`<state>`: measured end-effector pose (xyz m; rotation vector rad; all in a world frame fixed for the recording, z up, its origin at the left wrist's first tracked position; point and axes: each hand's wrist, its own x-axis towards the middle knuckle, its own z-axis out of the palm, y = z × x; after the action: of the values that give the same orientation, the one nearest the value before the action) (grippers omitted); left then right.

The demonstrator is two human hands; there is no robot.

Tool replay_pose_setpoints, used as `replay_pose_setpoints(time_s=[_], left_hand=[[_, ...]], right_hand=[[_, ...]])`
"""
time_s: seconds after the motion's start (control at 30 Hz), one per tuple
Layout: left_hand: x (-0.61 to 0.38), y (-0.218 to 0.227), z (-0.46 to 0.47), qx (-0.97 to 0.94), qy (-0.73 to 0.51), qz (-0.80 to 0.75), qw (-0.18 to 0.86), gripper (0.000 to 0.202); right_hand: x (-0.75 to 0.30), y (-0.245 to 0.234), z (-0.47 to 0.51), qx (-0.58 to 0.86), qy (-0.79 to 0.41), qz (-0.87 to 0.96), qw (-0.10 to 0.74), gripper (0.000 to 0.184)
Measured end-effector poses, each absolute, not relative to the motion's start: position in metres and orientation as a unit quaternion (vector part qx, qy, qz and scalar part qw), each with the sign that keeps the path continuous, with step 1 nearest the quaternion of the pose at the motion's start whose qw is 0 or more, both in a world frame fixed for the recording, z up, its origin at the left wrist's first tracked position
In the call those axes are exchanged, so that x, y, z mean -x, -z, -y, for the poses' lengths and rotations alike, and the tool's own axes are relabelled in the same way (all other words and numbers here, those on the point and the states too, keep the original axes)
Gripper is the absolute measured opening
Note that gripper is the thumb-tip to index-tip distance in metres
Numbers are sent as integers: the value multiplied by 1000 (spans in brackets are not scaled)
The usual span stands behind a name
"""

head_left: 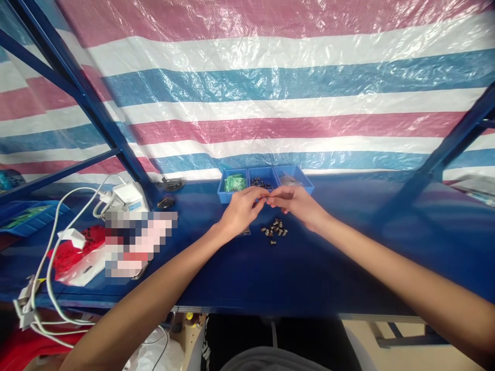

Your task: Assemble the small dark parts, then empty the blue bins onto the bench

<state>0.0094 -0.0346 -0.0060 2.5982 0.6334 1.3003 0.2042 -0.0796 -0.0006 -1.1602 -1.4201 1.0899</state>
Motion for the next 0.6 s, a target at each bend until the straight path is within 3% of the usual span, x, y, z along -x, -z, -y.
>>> replay_pose_setpoints(time_s=[0.27,0.6], left_hand=[[-12,10,37,-869,-438,-210,92,21],[-13,11,38,-859,-418,-251,154,20]], right_hand=[[-201,3,79,468,-460,558,508,37],[-207,9,73,472,-403,609,493,30]])
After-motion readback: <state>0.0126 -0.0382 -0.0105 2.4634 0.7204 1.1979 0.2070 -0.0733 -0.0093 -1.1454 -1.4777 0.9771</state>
